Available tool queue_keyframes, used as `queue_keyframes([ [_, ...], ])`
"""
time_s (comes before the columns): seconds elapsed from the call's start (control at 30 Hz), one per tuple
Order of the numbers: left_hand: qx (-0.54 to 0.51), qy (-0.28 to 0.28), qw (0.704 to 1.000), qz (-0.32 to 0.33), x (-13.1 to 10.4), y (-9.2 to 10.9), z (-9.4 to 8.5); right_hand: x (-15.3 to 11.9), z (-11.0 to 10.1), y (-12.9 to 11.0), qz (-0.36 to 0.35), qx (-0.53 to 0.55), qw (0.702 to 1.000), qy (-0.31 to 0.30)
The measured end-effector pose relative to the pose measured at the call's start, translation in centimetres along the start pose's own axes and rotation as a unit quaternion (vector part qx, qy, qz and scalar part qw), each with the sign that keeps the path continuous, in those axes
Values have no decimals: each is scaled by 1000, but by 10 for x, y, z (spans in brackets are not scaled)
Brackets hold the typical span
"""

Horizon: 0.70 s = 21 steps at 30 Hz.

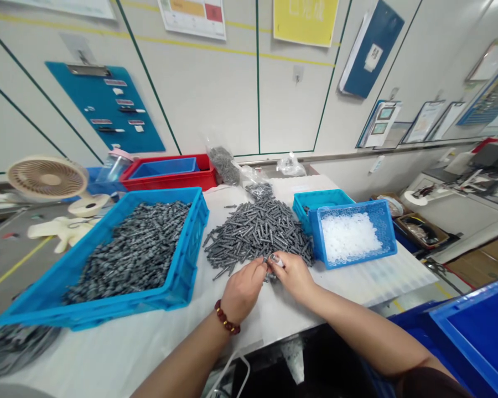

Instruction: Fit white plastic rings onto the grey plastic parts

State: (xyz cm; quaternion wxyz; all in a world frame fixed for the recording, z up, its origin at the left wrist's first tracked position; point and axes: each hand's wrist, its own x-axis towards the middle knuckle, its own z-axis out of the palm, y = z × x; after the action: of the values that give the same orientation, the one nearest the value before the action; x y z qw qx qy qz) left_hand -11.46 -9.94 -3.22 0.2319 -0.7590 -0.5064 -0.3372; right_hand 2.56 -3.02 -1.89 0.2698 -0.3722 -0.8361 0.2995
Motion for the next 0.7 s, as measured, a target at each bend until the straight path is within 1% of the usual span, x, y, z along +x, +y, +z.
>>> queue_keyframes([
  [0.1,8,1,1000,7,-2,-2,1,0,1,-4,24,-35,999,5],
  [0.3,29,-21,999,13,-4,-4,2,2,6,-6,52,-93,994,28],
  [0.5,61,-19,997,31,-4,-1,2,2,9,-5,41,-69,995,52],
  [0.7,32,-14,998,44,-6,-2,6,-1,8,-5,54,-32,995,71],
])
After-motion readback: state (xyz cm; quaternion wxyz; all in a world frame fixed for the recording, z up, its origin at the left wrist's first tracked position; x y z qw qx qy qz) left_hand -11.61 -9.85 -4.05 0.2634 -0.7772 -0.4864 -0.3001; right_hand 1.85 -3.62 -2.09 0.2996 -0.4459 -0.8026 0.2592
